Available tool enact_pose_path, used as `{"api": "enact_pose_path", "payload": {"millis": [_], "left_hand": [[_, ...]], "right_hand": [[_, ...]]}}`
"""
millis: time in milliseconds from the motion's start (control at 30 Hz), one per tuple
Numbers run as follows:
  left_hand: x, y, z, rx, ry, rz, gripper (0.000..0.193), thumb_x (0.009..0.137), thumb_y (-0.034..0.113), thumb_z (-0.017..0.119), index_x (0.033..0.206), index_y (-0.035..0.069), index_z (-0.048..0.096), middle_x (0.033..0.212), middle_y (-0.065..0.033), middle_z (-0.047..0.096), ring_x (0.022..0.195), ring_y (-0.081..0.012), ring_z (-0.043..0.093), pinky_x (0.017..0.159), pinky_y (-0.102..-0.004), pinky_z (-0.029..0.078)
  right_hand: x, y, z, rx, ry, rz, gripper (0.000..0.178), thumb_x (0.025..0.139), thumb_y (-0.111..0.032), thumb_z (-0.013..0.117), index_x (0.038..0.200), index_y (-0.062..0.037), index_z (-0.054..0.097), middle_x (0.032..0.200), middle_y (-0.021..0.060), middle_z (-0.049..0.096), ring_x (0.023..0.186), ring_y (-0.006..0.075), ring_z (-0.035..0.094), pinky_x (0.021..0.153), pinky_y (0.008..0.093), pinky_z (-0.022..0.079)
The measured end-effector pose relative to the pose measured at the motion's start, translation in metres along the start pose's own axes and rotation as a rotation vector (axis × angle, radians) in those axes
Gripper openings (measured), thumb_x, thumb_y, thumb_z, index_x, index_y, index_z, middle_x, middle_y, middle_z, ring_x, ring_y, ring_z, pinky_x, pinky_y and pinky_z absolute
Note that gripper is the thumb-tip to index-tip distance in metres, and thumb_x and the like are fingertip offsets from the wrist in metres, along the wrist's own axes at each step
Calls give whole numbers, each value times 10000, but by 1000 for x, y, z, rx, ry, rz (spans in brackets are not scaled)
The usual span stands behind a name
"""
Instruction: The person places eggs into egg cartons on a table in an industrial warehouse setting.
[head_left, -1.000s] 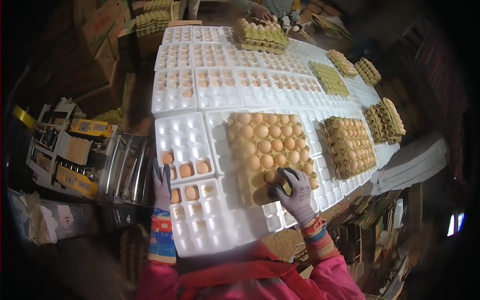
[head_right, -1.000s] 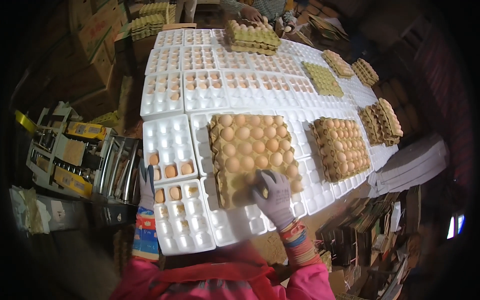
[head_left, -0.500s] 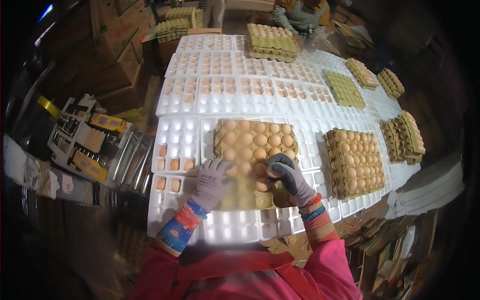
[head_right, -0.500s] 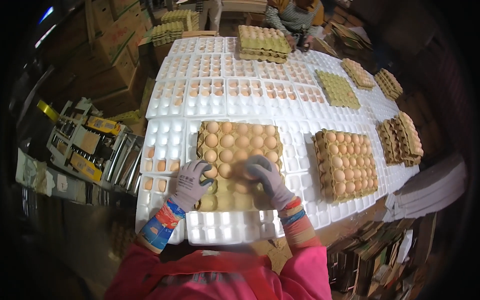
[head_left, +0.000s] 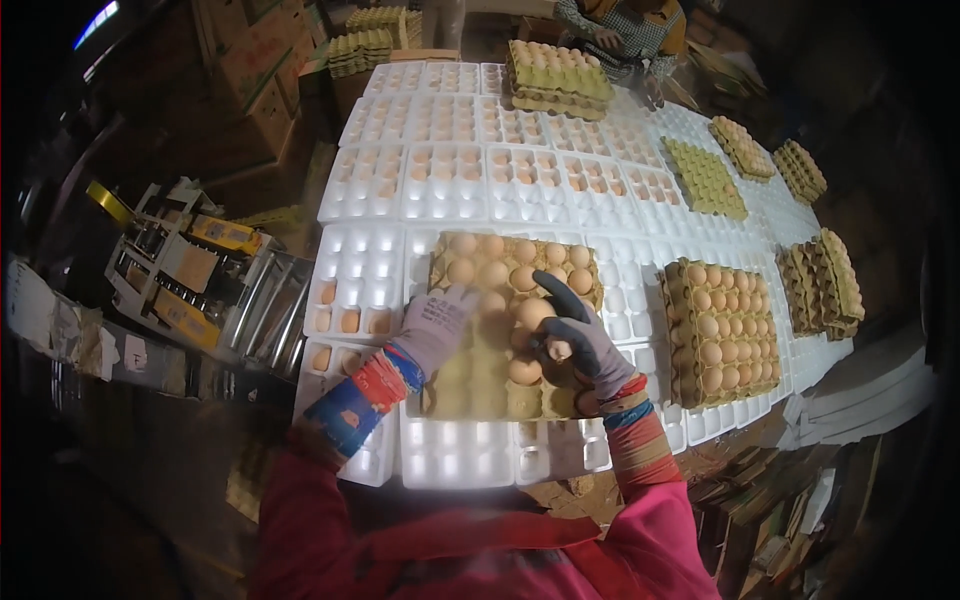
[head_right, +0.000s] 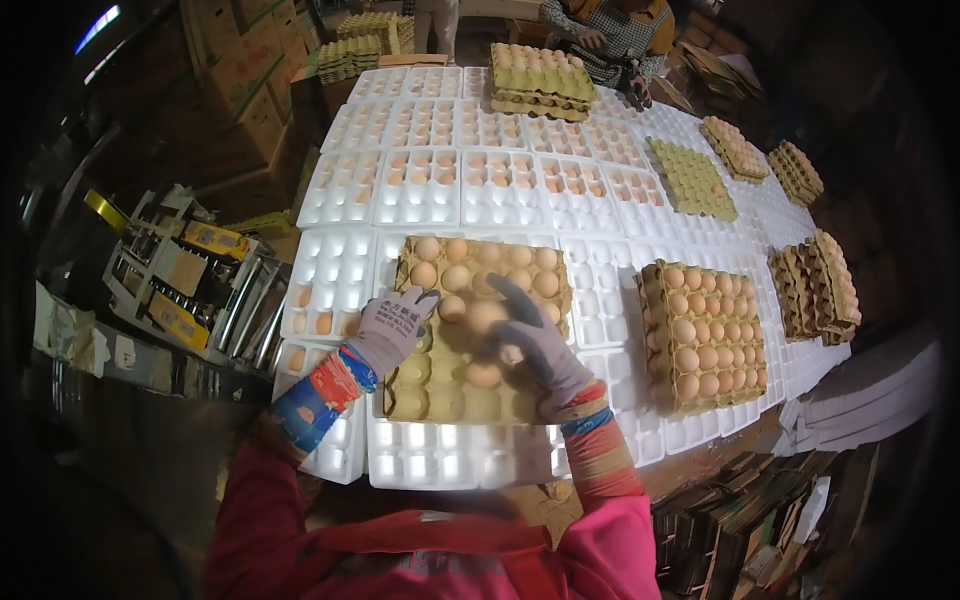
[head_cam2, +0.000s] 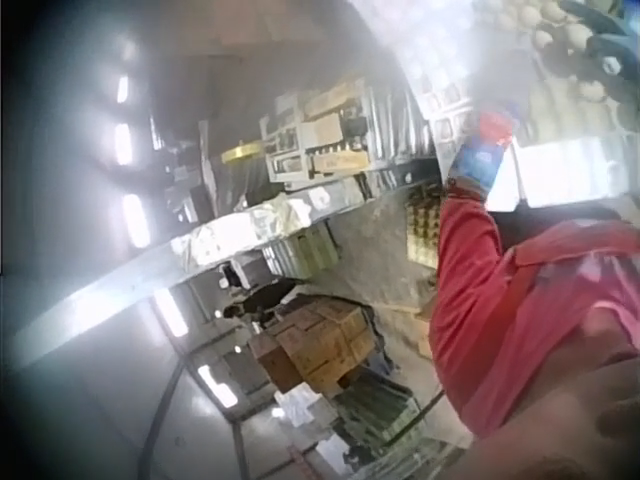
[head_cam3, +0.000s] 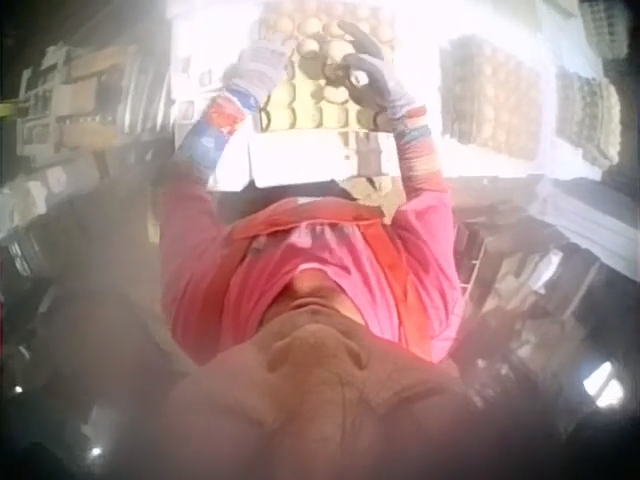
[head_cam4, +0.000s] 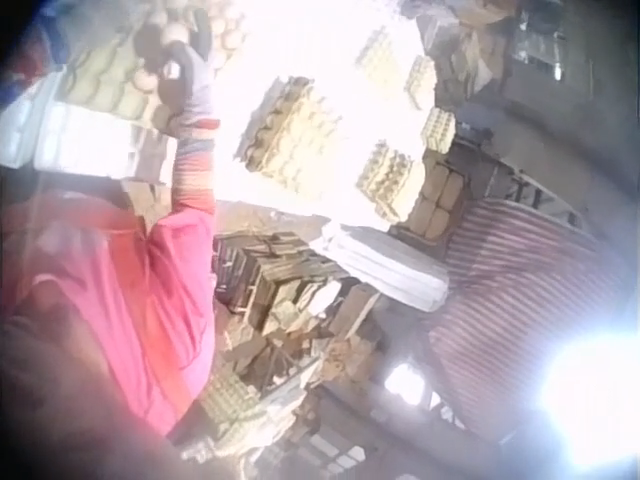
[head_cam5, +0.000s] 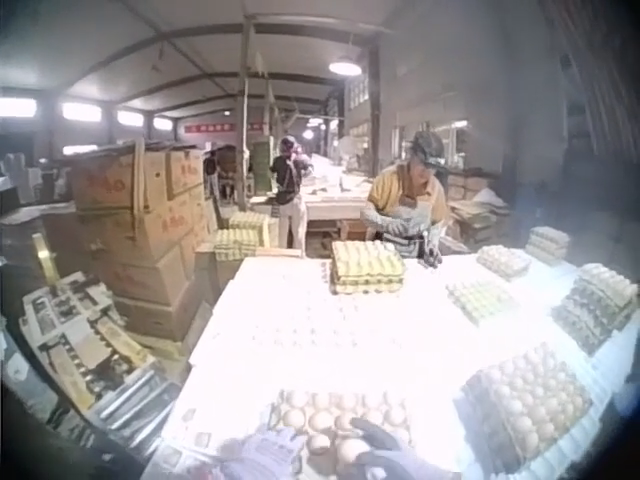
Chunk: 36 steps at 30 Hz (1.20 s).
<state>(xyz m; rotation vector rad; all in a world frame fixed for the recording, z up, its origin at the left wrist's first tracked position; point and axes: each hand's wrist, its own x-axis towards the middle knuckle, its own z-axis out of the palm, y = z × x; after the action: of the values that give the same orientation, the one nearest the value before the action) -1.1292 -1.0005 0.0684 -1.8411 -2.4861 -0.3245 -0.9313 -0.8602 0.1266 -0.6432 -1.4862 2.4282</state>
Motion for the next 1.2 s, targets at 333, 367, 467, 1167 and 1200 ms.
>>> {"api": "enact_pose_path", "payload": {"millis": [333, 367, 467, 1167, 1200], "left_hand": [[21, -66, 10, -1613, 35, -246, 439, 885, 194, 631, 1294, 49, 565, 1198, -96, 609, 968, -203, 645, 731, -296, 561], [34, -57, 0, -1132, 74, -147, 445, 867, 238, 657, 1276, 79, 584, 1223, -93, 589, 1022, -220, 632, 778, -311, 558], [55, -21, -24, -146, -52, -160, 516, 697, 336, 796, 1168, 233, 613, 1205, -124, 491, 1085, -322, 553, 881, -467, 491], [-222, -131, -17, -554, 209, -768, 526, 686, 165, 831, 1164, 93, 624, 1169, -120, 596, 1005, -273, 637, 871, -353, 537], [-215, -126, -21, -404, 100, -728, 557, 662, 274, 840, 1160, 138, 631, 1221, -94, 538, 1056, -298, 598, 900, -385, 519]], "right_hand": [[64, 19, 40, -1783, 248, -237, 297, 797, -306, 657, 1043, -140, 669, 1092, 140, 553, 1034, 335, 573, 874, 409, 484], [63, 13, 38, -1647, 271, -196, 306, 799, -316, 657, 1048, -139, 670, 1094, 143, 560, 1029, 334, 577, 869, 404, 487], [51, -19, 16, -1020, 350, -43, 373, 838, -417, 643, 1045, -109, 682, 1105, 131, 598, 1006, 286, 593, 817, 374, 507], [43, 38, 153, -786, -316, 260, 443, 850, -263, 659, 1241, -58, 621, 1070, 150, 664, 938, 251, 663, 793, 343, 536], [49, 46, 170, -1174, -301, 13, 412, 844, -264, 647, 1206, -66, 639, 1012, 138, 669, 902, 259, 668, 778, 360, 540]]}}
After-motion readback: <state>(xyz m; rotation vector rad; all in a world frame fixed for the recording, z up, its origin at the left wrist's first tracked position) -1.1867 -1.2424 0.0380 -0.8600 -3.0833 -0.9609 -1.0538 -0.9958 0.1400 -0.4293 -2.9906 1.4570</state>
